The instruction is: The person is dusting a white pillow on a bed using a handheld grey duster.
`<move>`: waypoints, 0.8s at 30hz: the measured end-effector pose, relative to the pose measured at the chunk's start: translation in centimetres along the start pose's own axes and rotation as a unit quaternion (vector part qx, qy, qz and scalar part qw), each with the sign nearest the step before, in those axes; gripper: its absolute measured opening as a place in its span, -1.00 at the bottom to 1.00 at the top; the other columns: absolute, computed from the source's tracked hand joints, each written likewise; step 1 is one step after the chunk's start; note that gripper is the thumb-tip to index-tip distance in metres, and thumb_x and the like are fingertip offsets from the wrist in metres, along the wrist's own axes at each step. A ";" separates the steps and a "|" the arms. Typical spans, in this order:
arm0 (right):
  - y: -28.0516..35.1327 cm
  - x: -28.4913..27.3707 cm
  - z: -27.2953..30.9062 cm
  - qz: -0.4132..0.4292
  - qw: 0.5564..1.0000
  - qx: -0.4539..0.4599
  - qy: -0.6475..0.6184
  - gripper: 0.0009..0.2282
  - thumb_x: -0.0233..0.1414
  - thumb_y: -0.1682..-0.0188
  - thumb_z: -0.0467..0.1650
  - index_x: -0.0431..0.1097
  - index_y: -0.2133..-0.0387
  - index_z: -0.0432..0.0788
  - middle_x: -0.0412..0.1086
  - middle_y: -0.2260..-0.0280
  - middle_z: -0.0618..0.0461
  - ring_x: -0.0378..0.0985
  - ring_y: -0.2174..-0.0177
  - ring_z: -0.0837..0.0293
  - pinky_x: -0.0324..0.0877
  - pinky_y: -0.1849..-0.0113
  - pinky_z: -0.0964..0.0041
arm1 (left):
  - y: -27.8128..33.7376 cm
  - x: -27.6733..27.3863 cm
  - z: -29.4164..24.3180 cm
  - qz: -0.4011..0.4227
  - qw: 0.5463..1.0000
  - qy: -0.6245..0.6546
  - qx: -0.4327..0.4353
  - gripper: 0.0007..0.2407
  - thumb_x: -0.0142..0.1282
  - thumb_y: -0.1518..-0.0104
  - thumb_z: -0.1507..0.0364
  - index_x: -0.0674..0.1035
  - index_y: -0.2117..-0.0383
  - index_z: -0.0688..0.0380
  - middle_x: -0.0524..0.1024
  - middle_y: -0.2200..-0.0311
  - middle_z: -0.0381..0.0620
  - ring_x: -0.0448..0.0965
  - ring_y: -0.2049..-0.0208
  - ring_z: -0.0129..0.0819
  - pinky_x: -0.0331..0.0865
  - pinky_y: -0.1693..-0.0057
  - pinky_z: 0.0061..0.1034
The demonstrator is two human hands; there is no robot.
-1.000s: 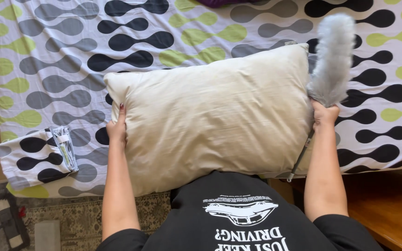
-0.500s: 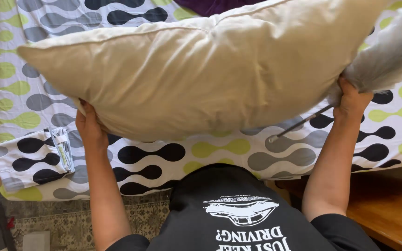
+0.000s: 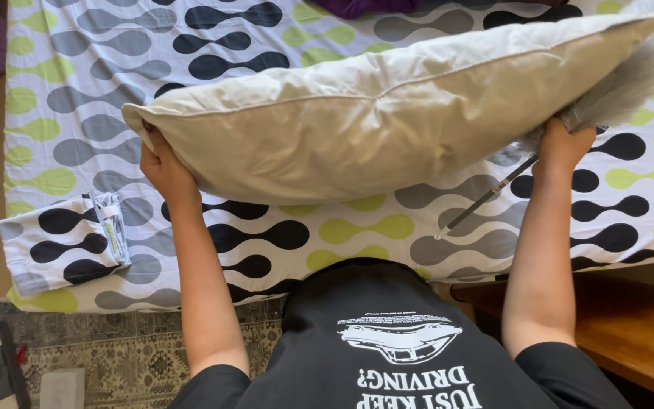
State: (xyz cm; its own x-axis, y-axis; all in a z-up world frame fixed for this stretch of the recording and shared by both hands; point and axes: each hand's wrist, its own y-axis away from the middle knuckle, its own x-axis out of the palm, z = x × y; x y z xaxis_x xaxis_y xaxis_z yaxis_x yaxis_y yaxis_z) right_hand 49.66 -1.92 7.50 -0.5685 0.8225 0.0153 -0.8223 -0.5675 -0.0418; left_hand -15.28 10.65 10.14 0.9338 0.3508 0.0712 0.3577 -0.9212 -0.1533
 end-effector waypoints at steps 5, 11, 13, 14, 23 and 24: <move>2.8 2.1 1.6 -0.123 0.985 -0.122 -0.015 -0.48 0.20 -0.02 -0.53 0.10 -0.20 -0.42 0.33 -0.17 -0.19 0.48 -0.12 -0.01 0.39 -0.15 0.18 | -2.2 0.6 2.6 -0.042 0.994 0.097 -0.025 -0.58 -0.08 -0.37 0.14 0.57 0.00 0.32 0.63 0.11 -0.07 0.62 0.13 -0.38 0.51 -0.01 -0.47; 12.9 11.5 3.1 -0.028 0.941 -0.305 0.147 -0.66 0.03 -0.30 -0.43 0.21 -0.28 -0.32 0.23 -0.26 -0.20 0.36 -0.24 -0.05 0.26 -0.29 0.09 | -4.5 -0.3 6.9 -0.062 0.993 0.081 -0.055 -0.58 -0.06 -0.35 0.17 0.58 0.01 0.38 0.65 0.11 -0.01 0.64 0.16 -0.35 0.53 0.05 -0.45; 18.4 15.2 3.8 0.039 0.856 -0.429 0.287 -0.69 -0.06 -0.34 -0.46 0.29 -0.31 -0.27 0.18 -0.30 -0.21 0.31 -0.28 -0.07 0.25 -0.31 0.07 | -4.5 0.0 7.0 -0.064 0.994 0.069 -0.062 -0.57 -0.06 -0.35 0.17 0.59 0.03 0.40 0.66 0.12 0.01 0.65 0.18 -0.34 0.53 0.07 -0.44; 22.2 17.5 5.2 0.169 0.924 -0.301 0.162 -0.75 -0.03 -0.30 -0.44 0.34 -0.19 -0.27 0.30 -0.06 -0.26 0.38 -0.02 -0.11 0.33 -0.08 0.09 | -4.5 0.1 6.9 -0.062 0.994 0.073 -0.061 -0.58 -0.05 -0.35 0.18 0.59 0.04 0.41 0.66 0.13 0.01 0.66 0.19 -0.33 0.53 0.07 -0.44; 28.1 18.8 7.9 0.448 0.849 -0.230 0.161 -0.51 0.05 0.18 -0.54 0.39 -0.12 -0.24 0.49 0.02 -0.26 0.62 0.18 -0.06 0.50 0.14 0.17 | -3.9 1.0 6.4 -0.079 0.995 0.054 -0.041 -0.58 -0.02 -0.33 0.16 0.64 0.17 0.41 0.68 0.28 0.00 0.66 0.33 -0.36 0.55 0.18 -0.46; 26.3 17.3 6.6 0.387 0.891 -0.142 0.190 -0.60 0.06 0.14 -0.52 0.43 -0.04 -0.23 0.50 0.00 -0.22 0.66 0.28 0.03 0.52 0.26 0.23 | -4.0 1.1 6.4 -0.083 0.994 0.051 -0.039 -0.57 -0.01 -0.32 0.16 0.64 0.20 0.40 0.68 0.31 -0.01 0.66 0.35 -0.37 0.55 0.20 -0.47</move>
State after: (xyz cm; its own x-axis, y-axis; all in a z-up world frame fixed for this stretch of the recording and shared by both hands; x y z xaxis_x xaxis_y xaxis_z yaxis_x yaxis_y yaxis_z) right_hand 18.03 -2.91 13.30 -0.8688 0.1729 -0.4640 -0.1183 -0.9824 -0.1447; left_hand -15.57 15.83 4.55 0.8541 0.4845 0.1893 0.5019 -0.8632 -0.0551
